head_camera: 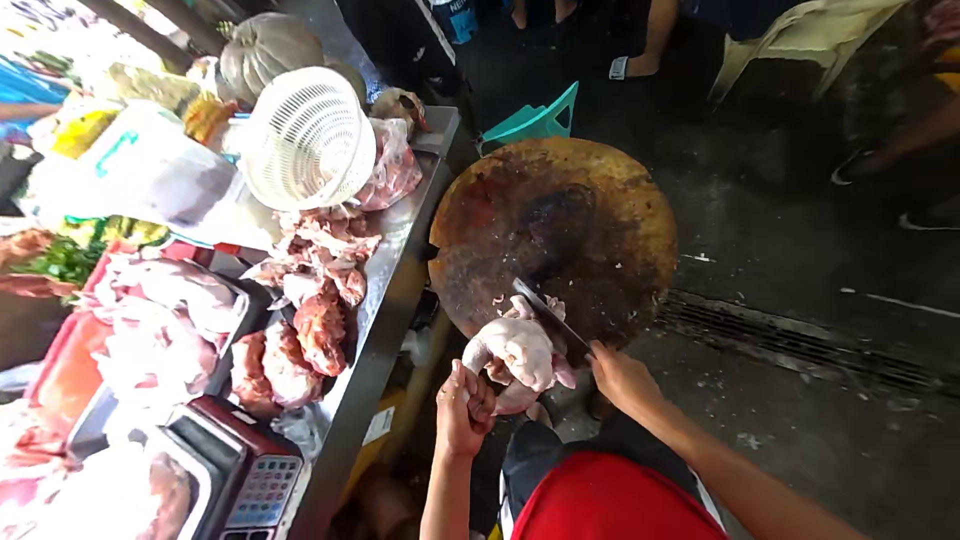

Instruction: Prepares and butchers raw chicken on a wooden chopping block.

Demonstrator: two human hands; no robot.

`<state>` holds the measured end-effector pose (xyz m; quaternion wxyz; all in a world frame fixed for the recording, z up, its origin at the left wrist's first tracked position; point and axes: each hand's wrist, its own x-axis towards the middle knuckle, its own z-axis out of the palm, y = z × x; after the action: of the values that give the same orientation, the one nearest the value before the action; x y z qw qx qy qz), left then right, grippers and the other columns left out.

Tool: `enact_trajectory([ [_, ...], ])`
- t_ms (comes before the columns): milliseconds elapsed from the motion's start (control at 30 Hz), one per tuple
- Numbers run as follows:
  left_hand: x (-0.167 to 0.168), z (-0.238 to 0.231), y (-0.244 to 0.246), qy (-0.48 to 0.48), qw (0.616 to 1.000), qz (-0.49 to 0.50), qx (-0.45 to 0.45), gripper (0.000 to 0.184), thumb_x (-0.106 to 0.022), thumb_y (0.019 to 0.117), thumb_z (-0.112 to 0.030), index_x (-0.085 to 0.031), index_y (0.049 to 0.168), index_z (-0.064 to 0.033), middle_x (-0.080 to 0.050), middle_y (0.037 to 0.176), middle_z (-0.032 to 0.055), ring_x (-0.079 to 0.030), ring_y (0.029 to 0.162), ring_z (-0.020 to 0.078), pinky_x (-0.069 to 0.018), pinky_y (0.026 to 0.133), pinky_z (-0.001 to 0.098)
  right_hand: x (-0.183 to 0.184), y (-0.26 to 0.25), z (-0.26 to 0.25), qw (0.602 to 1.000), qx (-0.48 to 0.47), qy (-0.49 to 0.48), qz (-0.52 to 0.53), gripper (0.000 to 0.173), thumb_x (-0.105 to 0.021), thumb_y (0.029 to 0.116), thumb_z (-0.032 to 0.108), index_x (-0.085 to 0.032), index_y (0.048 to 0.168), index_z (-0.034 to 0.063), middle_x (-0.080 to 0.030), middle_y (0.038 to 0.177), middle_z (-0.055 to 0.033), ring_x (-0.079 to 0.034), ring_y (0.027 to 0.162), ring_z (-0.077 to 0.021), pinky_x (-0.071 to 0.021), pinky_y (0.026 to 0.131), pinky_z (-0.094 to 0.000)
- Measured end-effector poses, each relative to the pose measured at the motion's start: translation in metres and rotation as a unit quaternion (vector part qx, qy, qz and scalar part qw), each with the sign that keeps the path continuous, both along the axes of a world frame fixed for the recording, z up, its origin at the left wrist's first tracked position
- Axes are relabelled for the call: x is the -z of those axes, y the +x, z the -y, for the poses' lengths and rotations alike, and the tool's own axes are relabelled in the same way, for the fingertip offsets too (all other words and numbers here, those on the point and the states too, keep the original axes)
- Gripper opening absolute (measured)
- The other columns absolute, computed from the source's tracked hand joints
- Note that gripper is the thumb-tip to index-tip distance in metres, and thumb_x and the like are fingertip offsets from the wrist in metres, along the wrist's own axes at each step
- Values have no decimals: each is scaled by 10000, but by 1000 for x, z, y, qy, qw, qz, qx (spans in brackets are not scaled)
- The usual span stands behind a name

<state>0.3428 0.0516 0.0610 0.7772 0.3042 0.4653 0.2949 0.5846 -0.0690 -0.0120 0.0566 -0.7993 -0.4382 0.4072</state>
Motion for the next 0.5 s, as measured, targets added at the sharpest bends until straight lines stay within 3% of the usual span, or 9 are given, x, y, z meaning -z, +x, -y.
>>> enact_trajectory([
  [200,-1,22,8,16,993,-7,-115,536,-257,1127,-325,-471,672,-141,-441,465,-17,-428,343,72,-368,323,214,-5,-5,-1,1000,14,10,24,394,-391,1113,330,-567,1343,64,-713,1052,-214,-713,999,-405,-561,850,-576],
  [300,3,25,8,19,993,1,-116,533,-275,1123,-298,-477,658,-132,-447,468,-12,-425,345,75,-359,325,213,-33,-8,-14,983,64,165,40,393,-440,1092,318,-635,1171,-14,-693,839,-204,-711,798,-378,-568,723,-556],
  [400,5,23,5,24,994,12,-106,538,-275,1120,-291,-476,644,-141,-437,471,-27,-425,365,69,-374,354,213,-79,-16,-41,889,133,437,34,353,-528,1058,283,-657,1053,-45,-637,681,-69,-625,569,-147,-555,549,-335],
  [500,5,21,4,19,995,8,-102,561,-267,1123,-306,-476,630,-138,-440,467,-23,-425,359,69,-366,337,214,-115,-21,-62,782,155,602,-49,290,-510,1083,250,-570,1089,-34,-616,706,-9,-605,567,-51,-568,533,-253],
])
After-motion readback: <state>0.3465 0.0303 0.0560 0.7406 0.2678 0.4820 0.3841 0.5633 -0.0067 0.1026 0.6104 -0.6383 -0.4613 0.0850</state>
